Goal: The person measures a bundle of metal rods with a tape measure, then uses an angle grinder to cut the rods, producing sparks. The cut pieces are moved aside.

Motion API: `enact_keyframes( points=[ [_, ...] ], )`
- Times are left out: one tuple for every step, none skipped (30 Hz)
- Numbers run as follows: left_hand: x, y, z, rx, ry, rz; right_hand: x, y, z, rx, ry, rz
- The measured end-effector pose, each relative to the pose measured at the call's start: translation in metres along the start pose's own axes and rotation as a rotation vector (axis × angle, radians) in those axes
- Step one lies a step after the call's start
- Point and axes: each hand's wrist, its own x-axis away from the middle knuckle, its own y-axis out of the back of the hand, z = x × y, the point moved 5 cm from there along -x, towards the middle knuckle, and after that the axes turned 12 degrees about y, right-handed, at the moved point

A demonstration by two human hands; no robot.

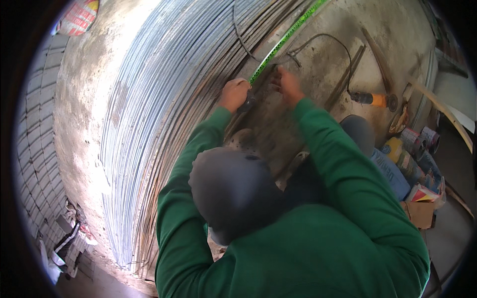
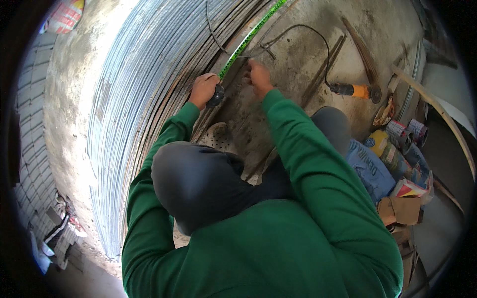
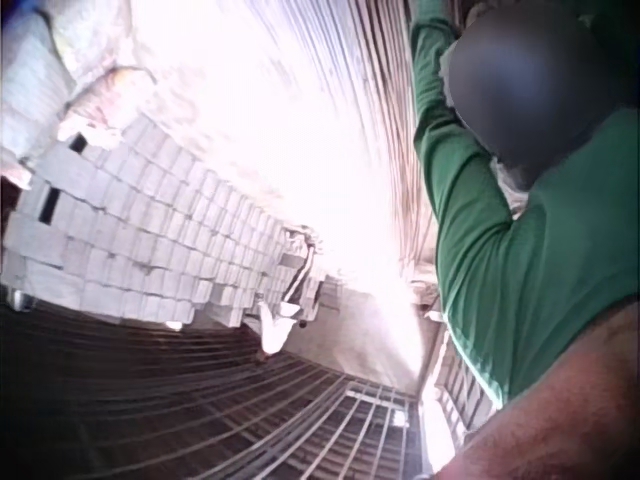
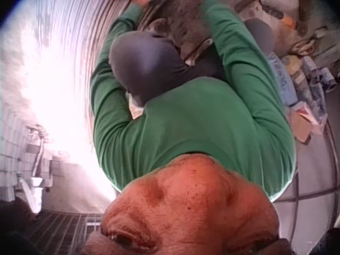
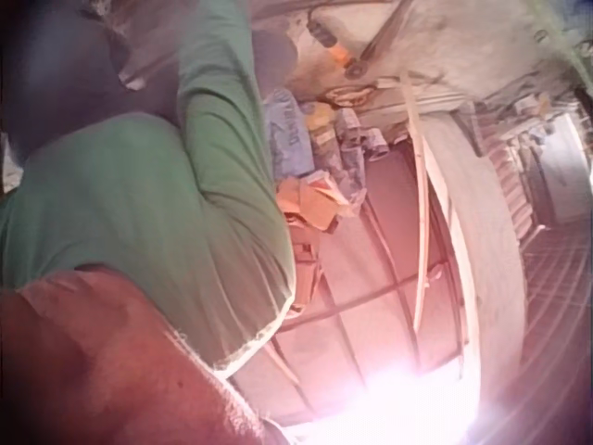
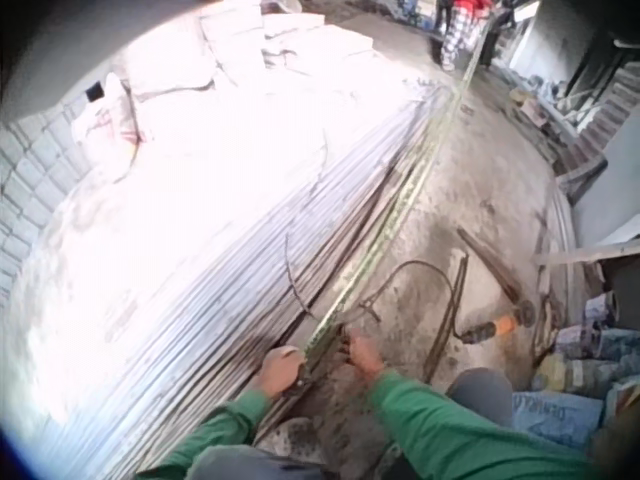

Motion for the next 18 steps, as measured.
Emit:
enact_keyframes(
  points=[
    [-0.001, -0.004, 0.002, -0.016, 0.040, 0.013, -0.002, 0.007, 0.005, -0.029, -0.005, -0.035],
    [-0.003, -0.007, 0.003, 0.005, 0.026, 0.016, -0.006, 0.014, 0.007, -0.058, -0.011, -0.066],
    [-0.006, -0.008, 0.003, 0.028, 0.013, 0.015, -0.012, 0.020, 0.012, -0.033, 0.014, -0.073],
    [-0.006, -0.008, 0.004, 0.047, 0.006, 0.014, -0.020, 0.027, 0.014, -0.010, 0.034, -0.080],
    [-0.002, -0.009, 0.001, 0.159, 0.083, 0.064, -0.023, 0.031, 0.015, 0.012, 0.054, -0.087],
    [0.001, -0.007, -0.005, 0.175, 0.091, 0.088, -0.023, 0.032, 0.012, 0.006, 0.077, -0.077],
    [0.004, -0.004, -0.013, 0.189, 0.096, 0.109, -0.019, 0.030, 0.014, -0.004, 0.102, -0.065],
    [0.005, -0.001, -0.017, 0.211, 0.100, 0.125, -0.015, 0.023, 0.021, -0.008, 0.130, -0.046],
    [0.009, 0.001, -0.020, 0.225, 0.117, 0.103, -0.007, 0.016, 0.023, -0.055, 0.122, -0.023],
    [0.012, 0.003, -0.025, 0.200, 0.080, 0.100, 0.011, 0.004, 0.031, -0.103, 0.119, 0.000],
    [0.014, 0.006, -0.027, 0.180, 0.043, 0.094, 0.022, -0.005, 0.036, -0.146, 0.116, 0.028],
    [0.017, 0.008, -0.030, 0.161, 0.007, 0.087, 0.025, -0.011, 0.040, -0.153, 0.137, 0.067],
    [0.021, 0.010, -0.032, 0.163, 0.022, 0.091, 0.027, -0.017, 0.041, -0.166, 0.155, 0.107],
    [0.024, 0.013, -0.034, 0.166, 0.036, 0.096, 0.030, -0.023, 0.043, -0.178, 0.173, 0.146],
    [0.029, 0.015, -0.036, 0.169, 0.051, 0.100, 0.034, -0.028, 0.044, -0.197, 0.180, 0.188],
    [0.035, 0.016, -0.044, 0.197, 0.081, 0.095, 0.039, -0.031, 0.050, -0.222, 0.192, 0.222],
    [0.045, 0.018, -0.052, 0.228, 0.115, 0.089, 0.043, -0.034, 0.053, -0.244, 0.201, 0.256],
    [0.054, 0.020, -0.057, 0.259, 0.149, 0.083, 0.046, -0.035, 0.054, -0.241, 0.204, 0.288]
  ],
)
